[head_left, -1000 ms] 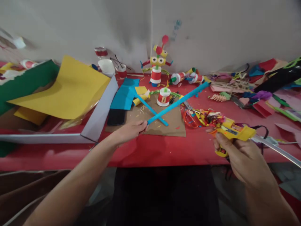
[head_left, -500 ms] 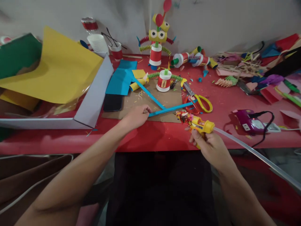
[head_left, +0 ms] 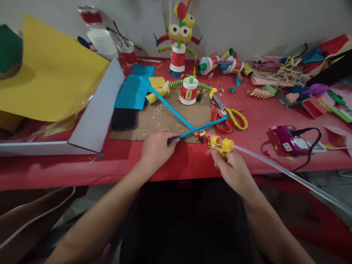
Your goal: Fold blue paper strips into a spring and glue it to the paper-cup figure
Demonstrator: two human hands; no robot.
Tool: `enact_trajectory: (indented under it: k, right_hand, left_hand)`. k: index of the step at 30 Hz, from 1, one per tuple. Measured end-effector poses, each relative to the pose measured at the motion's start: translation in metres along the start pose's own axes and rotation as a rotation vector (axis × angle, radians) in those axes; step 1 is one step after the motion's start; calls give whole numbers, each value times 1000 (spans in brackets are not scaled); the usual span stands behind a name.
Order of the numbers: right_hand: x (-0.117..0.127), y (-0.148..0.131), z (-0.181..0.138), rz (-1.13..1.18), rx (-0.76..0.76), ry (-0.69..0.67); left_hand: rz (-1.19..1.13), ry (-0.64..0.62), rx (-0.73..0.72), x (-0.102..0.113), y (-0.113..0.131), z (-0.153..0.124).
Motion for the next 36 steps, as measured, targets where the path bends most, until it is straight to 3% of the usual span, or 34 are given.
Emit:
enact_trajectory:
  k: [8,25,36]
  right_hand:
    - [0,-4,3,-20,3,0]
    - [-8,-11,4,-11,5,-12]
    - [4,-10,21,-258,62,55]
  left_hand:
    - [71,172,-54,-5,4,-12]
    - [110,208,-120,-6,6,-19]
    - [94,218,-133,-5,5,-17]
Point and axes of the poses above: each hand's wrist, its own z-axis towards the middle knuckle, its own x-axis out of the back of the hand, y = z × x, the point moved 5 cm from there along z, towards the middle knuckle, and after that the axes turned 8 degrees about y, right-handed, at the moved point
